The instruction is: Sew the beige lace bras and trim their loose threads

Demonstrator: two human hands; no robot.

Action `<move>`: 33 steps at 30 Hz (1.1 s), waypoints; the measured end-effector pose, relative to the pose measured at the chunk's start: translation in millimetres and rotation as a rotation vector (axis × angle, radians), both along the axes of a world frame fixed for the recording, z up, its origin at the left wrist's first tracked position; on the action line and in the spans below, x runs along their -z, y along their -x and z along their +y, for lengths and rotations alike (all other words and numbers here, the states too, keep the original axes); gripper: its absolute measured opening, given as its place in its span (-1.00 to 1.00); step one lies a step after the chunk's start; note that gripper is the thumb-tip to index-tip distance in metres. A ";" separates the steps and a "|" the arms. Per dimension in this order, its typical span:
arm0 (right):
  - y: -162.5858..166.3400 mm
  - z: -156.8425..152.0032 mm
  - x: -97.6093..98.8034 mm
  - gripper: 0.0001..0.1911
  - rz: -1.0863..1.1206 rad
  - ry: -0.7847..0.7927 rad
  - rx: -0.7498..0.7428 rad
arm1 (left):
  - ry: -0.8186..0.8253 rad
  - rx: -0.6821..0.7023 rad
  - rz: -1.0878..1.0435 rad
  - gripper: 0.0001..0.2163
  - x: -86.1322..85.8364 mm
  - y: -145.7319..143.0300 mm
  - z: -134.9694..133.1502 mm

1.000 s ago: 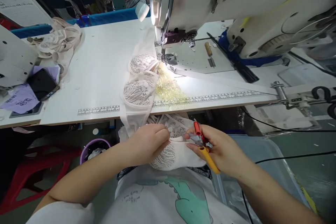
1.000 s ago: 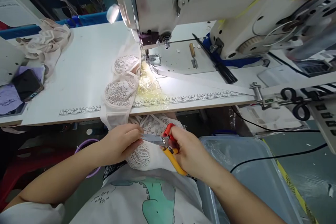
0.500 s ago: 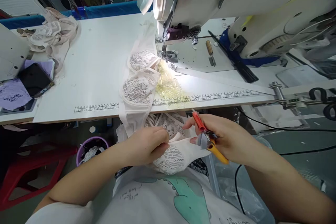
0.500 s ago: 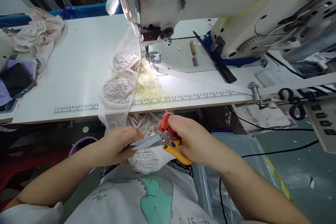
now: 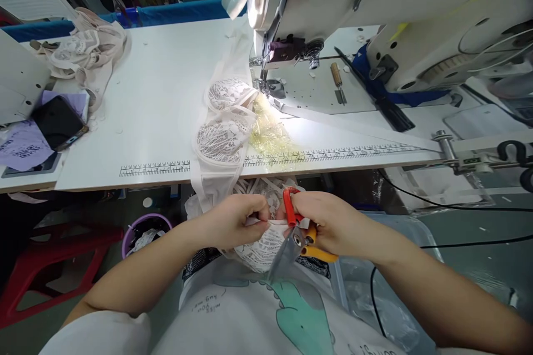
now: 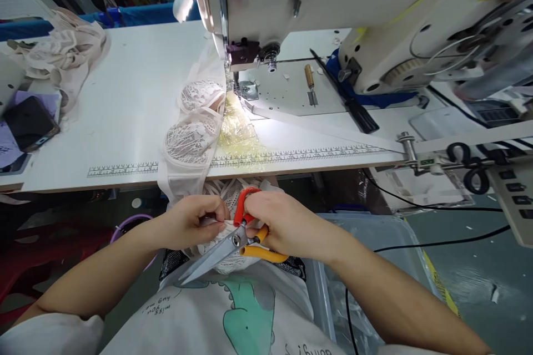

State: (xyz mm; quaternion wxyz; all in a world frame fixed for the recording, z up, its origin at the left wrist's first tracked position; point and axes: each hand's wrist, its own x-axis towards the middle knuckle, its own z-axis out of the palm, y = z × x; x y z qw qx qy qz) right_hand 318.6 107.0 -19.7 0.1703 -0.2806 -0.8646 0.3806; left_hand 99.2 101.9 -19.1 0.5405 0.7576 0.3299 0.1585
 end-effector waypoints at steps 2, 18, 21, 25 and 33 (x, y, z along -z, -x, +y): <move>0.2 -2.8 4.2 -0.76 -0.005 -0.004 0.017 | -0.032 -0.008 0.039 -0.91 -2.2 -1.8 -1.1; -6.7 -12.4 12.8 -0.82 -0.072 0.188 0.168 | -0.288 -0.058 0.221 -0.89 17.5 -19.2 -19.8; -4.9 -13.0 13.5 -0.78 -0.056 0.173 0.194 | -0.307 -0.052 0.249 -0.89 15.3 -21.0 -19.3; -1.0 -14.0 10.7 -0.82 -0.037 0.284 0.232 | -0.493 0.001 0.379 -0.94 9.2 -18.7 -19.4; -4.4 -23.3 4.7 -0.85 0.172 0.281 0.328 | -0.625 0.075 0.547 -0.82 -21.6 26.7 -20.5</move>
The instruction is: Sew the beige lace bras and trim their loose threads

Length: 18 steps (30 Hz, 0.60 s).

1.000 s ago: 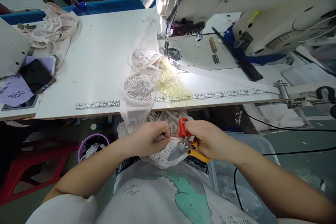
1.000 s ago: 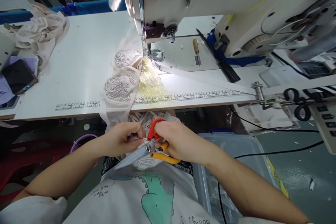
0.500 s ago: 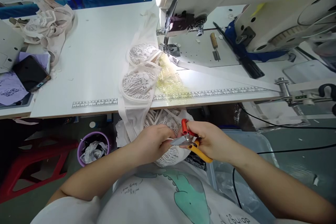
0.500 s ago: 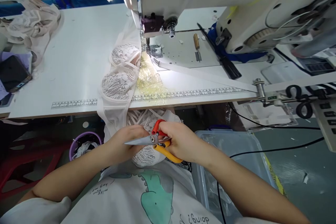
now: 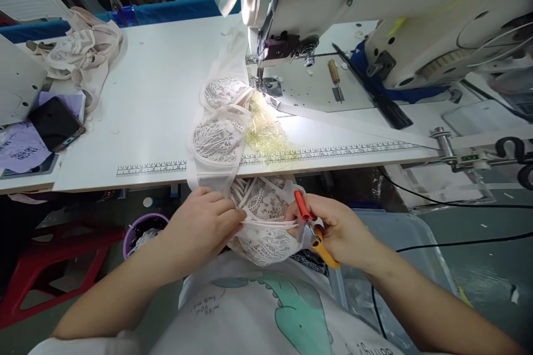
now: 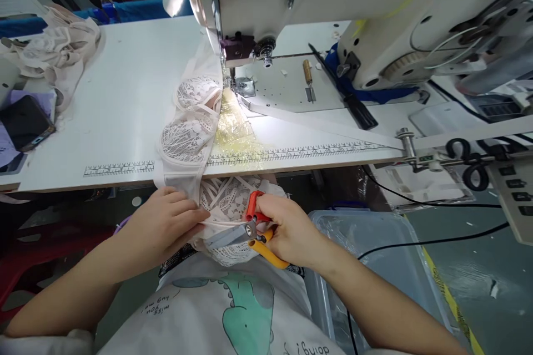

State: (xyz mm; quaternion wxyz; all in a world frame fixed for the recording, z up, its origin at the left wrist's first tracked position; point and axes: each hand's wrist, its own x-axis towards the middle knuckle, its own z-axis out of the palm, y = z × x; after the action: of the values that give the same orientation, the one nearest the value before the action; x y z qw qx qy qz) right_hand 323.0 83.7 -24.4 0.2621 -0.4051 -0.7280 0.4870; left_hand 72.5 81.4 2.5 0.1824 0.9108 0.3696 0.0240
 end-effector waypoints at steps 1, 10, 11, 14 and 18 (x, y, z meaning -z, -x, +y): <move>0.3 -1.1 -0.2 -0.85 0.023 -0.043 0.019 | 0.014 -0.016 -0.041 -0.82 -4.7 6.1 -0.6; 10.0 -14.2 -7.5 -0.80 0.110 -0.175 0.099 | 0.192 -0.364 -0.572 -0.91 -29.0 11.1 -18.8; 8.4 -16.2 -3.9 -0.80 0.105 -0.170 0.095 | 0.220 -0.411 -0.588 -0.91 -26.2 10.0 -21.4; 2.2 -20.9 10.3 -0.78 0.098 -0.189 0.094 | 0.399 -0.524 -0.683 -0.89 -14.4 6.7 -28.5; -0.3 -23.7 17.8 -0.79 0.109 -0.247 0.124 | 0.518 -0.547 -0.914 -0.90 -3.3 -0.4 -34.6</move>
State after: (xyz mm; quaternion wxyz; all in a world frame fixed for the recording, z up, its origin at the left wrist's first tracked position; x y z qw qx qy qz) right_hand 323.3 60.0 -42.2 0.3784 -0.3870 -0.7407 0.3980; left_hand 72.9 46.8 5.8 0.5267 0.6057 0.4686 0.3689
